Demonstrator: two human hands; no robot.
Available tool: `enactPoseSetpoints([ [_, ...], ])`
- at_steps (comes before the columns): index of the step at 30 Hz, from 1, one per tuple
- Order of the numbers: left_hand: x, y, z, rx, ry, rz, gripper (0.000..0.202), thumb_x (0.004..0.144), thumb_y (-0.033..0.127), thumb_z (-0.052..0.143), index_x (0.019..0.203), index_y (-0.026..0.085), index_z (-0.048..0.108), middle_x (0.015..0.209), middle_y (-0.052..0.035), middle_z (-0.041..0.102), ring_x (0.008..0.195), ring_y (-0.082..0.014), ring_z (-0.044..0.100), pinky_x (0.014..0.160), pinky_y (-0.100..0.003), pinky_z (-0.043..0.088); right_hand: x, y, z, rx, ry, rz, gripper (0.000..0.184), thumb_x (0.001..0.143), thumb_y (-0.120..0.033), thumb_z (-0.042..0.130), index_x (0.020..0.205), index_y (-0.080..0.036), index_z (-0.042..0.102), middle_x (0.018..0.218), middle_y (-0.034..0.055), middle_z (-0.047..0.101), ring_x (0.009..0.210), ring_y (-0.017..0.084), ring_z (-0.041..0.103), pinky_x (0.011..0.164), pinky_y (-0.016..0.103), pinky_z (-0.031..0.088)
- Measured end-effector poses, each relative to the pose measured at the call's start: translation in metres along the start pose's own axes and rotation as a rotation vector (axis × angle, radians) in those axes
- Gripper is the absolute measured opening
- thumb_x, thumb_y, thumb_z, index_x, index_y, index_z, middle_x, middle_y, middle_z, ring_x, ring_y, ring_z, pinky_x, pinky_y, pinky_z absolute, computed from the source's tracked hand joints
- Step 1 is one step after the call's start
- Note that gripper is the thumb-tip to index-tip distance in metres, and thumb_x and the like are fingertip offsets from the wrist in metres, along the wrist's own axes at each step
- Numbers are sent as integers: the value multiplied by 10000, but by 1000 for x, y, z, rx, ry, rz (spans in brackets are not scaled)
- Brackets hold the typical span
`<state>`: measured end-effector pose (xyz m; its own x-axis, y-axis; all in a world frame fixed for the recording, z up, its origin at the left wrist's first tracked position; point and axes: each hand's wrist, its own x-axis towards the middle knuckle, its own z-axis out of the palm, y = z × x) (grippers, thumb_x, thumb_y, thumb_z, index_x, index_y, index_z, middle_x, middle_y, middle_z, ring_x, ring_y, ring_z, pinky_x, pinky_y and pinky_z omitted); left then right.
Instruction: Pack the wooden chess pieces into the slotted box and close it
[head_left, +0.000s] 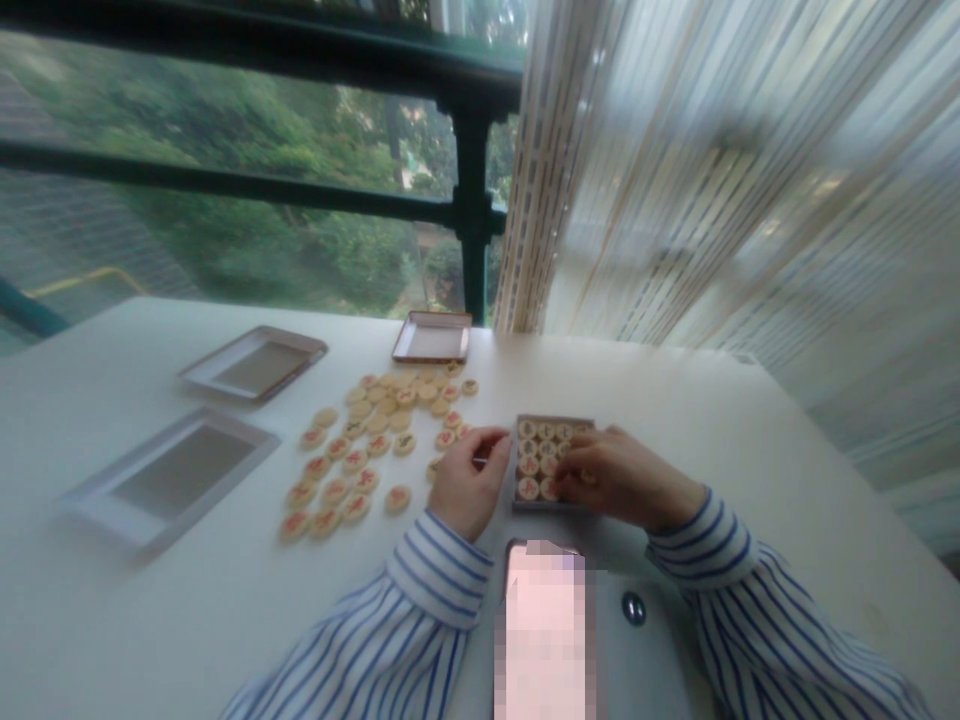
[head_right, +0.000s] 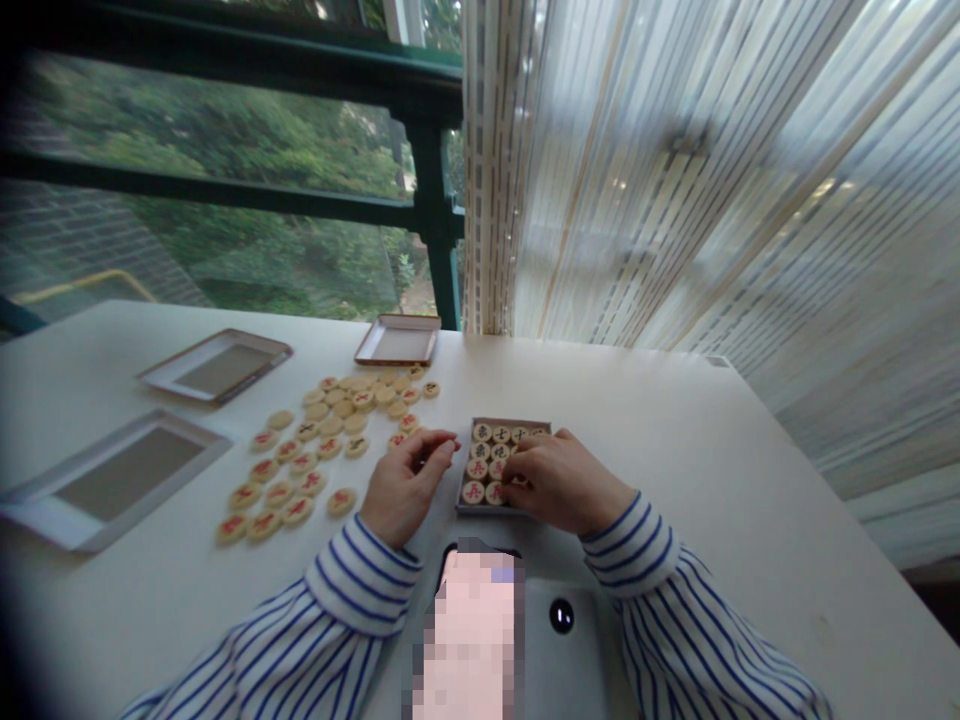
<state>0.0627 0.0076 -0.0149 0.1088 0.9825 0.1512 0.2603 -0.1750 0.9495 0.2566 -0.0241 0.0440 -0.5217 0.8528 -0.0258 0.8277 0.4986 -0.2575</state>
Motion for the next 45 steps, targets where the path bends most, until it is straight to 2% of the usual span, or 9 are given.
enactPoseSetpoints([
  [20,-1,3,0,-8,-6,-18,264,764,375,547,881,161,648,807,-41,683,707,-153,610,652,-271,473,1,-2,1,-35,-10,-4,229,827,-382,528,806,-200,666,782,34,629,716,132,546,653,257,322],
  [28,-1,3,0,8,-8,-20,275,770,375,540,902,156,640,816,-45,681,714,-156,613,655,-276,477,-1,0,-6,-41,4,6,220,832,-370,522,793,-198,652,803,33,625,724,128,541,651,253,316],
  [36,0,5,-3,18,30,-7,274,762,382,552,896,161,645,820,-45,682,713,-152,611,662,-274,478,1,3,-7,-102,256,142,213,878,-267,436,820,-172,617,741,38,627,696,132,527,663,258,319],
  [45,15,7,-24,-38,127,36,353,724,432,591,913,139,644,819,-60,677,697,-154,607,643,-269,484,-3,0,-10,-75,357,131,203,890,-255,424,929,-193,613,801,36,651,779,146,571,702,260,350],
])
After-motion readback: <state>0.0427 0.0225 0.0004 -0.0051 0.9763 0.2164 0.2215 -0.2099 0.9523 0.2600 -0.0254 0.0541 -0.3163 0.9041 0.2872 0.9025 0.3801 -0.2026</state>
